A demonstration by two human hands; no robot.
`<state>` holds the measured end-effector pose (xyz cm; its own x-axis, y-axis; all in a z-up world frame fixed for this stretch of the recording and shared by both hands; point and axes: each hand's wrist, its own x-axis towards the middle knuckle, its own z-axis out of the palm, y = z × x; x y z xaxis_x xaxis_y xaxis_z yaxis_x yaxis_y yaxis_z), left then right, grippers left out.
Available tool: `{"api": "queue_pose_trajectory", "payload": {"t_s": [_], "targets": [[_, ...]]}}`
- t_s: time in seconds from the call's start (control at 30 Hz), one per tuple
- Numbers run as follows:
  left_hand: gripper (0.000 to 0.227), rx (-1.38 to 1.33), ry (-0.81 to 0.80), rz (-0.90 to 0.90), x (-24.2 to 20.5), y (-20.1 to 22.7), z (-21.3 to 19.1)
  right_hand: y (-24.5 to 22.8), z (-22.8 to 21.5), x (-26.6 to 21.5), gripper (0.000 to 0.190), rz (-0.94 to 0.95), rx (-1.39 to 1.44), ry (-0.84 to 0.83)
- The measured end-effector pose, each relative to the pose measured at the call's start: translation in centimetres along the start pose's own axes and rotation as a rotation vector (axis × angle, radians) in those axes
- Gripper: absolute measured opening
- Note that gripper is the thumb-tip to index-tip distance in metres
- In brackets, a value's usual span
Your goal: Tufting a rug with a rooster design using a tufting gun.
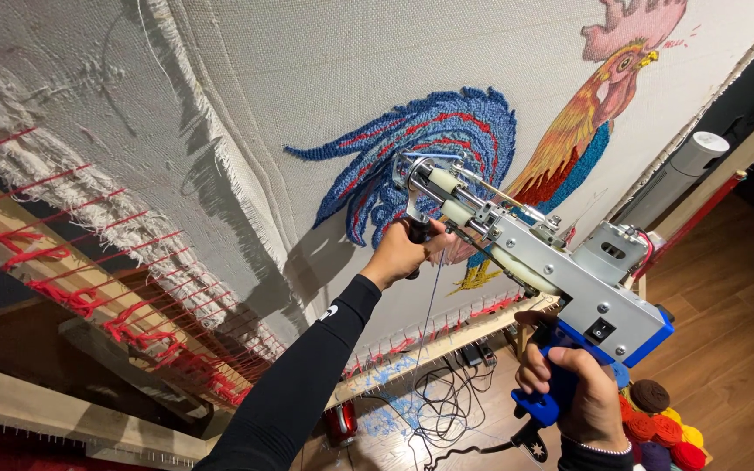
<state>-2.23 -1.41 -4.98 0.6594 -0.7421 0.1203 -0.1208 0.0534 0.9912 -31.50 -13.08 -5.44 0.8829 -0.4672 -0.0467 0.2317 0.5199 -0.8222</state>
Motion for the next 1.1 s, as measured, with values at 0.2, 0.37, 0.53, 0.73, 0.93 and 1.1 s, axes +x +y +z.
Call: {"api": "queue_pose_trajectory", "payload": {"t_s": [0.2, 0.37, 0.53, 0.73, 0.93, 1.1], "targets": [[0.026, -0.03, 0.029, 0.124, 1.8, -2.4, -0.5, 0.0, 1.0, 0.7, 0.026, -0.005, -0.077, 0.033], [0.028, -0.078, 0.15, 0.137, 4.1, -4.3, -1.6, 1.5, 1.7, 2.1, 0.02, 0.0, -0.218, 0.22], [0.028, -0.021, 0.231, 0.133, 6.7, -5.9, -4.0, 1.1, 7.5, 3.1, 0.03, -0.161, -0.353, 0.118], [0.021, 0.164, 0.235, 0.119, 6.0, -4.4, -5.8, 2.5, 7.5, 3.7, 0.034, -0.091, -0.215, 0.109], [0.027, 0.224, 0.231, 0.087, 5.0, -1.7, -5.0, 2.7, 6.2, 4.2, 0.027, -0.023, -0.133, 0.105], [0.036, 0.255, 0.205, 0.079, 5.9, -2.2, -5.2, 2.3, 5.7, 4.6, 0.027, -0.073, -0.191, 0.072]]}}
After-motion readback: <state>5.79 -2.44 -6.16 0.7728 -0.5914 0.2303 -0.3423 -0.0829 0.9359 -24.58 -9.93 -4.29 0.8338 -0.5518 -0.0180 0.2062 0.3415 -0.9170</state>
